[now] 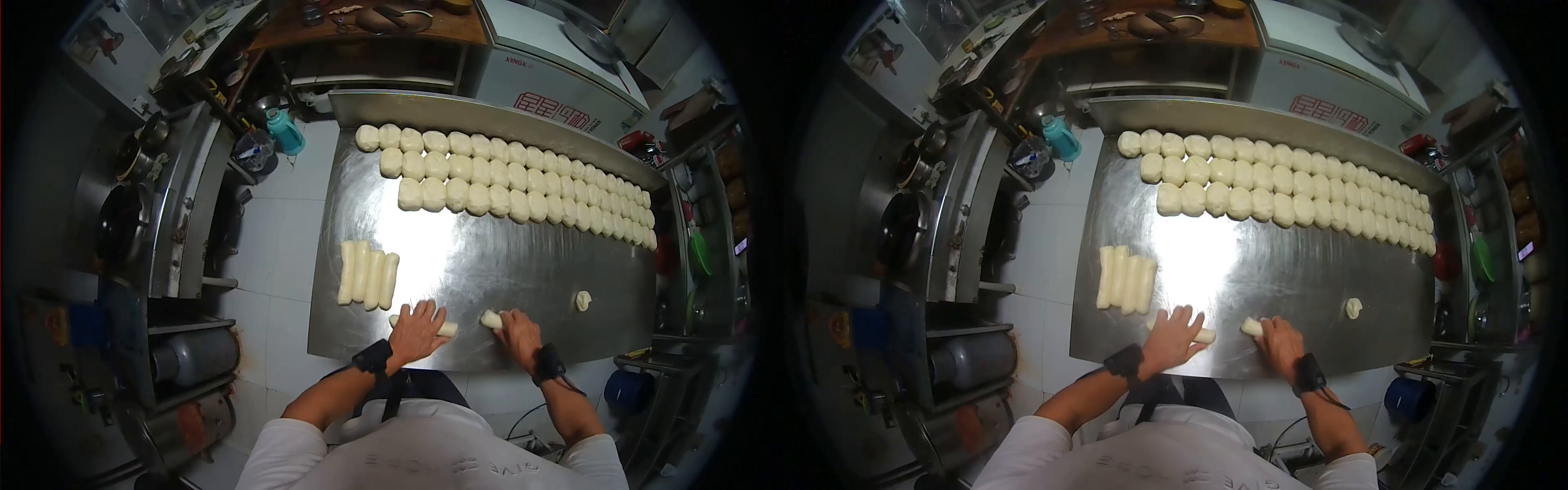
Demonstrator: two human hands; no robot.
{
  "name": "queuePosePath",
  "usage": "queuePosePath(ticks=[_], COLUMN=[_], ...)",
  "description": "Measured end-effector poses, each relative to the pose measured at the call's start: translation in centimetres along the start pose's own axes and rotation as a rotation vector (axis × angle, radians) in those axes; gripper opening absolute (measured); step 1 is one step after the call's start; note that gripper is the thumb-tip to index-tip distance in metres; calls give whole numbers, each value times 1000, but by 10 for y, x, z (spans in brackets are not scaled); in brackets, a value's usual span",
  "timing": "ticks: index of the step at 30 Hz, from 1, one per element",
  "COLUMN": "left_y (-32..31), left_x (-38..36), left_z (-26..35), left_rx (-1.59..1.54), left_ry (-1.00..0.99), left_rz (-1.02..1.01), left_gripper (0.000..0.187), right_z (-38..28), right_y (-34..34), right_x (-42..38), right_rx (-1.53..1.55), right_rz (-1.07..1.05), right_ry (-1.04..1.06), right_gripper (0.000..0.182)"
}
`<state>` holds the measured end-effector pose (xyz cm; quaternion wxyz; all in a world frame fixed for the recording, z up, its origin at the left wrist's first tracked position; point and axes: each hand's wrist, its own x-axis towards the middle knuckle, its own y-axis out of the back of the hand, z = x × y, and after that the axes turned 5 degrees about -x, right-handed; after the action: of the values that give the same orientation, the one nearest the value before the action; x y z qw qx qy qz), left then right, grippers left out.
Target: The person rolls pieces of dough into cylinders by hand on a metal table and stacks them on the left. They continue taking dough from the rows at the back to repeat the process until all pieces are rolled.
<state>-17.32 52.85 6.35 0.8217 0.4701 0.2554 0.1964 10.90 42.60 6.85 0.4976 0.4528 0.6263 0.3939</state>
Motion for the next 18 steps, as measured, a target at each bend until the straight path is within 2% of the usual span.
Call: queuePosePath(ticks=[1,2,4,5,7,8,9,11,13,14,15,16,18], left_y=[-2,-2,-3,-5,-4,19,44,57,58,55,56,55,57], left_x=[-7,-13,-18,-21,-28,-30,-30,-24,-24,-27,-30,-35,-47], left_z=[1,-2,-16,-26,-53,-69,-85,-119,-134,-137,-138,-137,-134], left_rx=[-9,-13,-233,-233,-718,-795,-874,-804,-738,-644,-550,-559,-511], left_ry=[16,18,208,206,542,567,590,571,547,550,551,552,471], left_rz=[-109,-108,-30,-32,664,735,806,808,810,706,601,595,671], left_gripper=[66,66,50,50,38,32,25,28,30,33,36,36,39], right_z=[-11,-22,-73,-97,-140,-159,-175,-206,-223,-227,-231,-236,-240], right_y=[-12,-22,-13,-5,0,1,-2,11,19,22,26,30,36], right_x=[11,18,57,80,125,143,160,183,199,199,197,194,184], right_rx=[168,337,792,848,957,1014,964,899,833,825,710,599,550], right_rz=[94,188,233,185,96,106,146,247,184,181,154,126,101], right_ry=[-111,-221,-356,-385,-420,-400,-360,-290,-272,-277,-182,-90,-94], right_gripper=[47,42,41,43,47,48,49,49,45,45,43,41,41])
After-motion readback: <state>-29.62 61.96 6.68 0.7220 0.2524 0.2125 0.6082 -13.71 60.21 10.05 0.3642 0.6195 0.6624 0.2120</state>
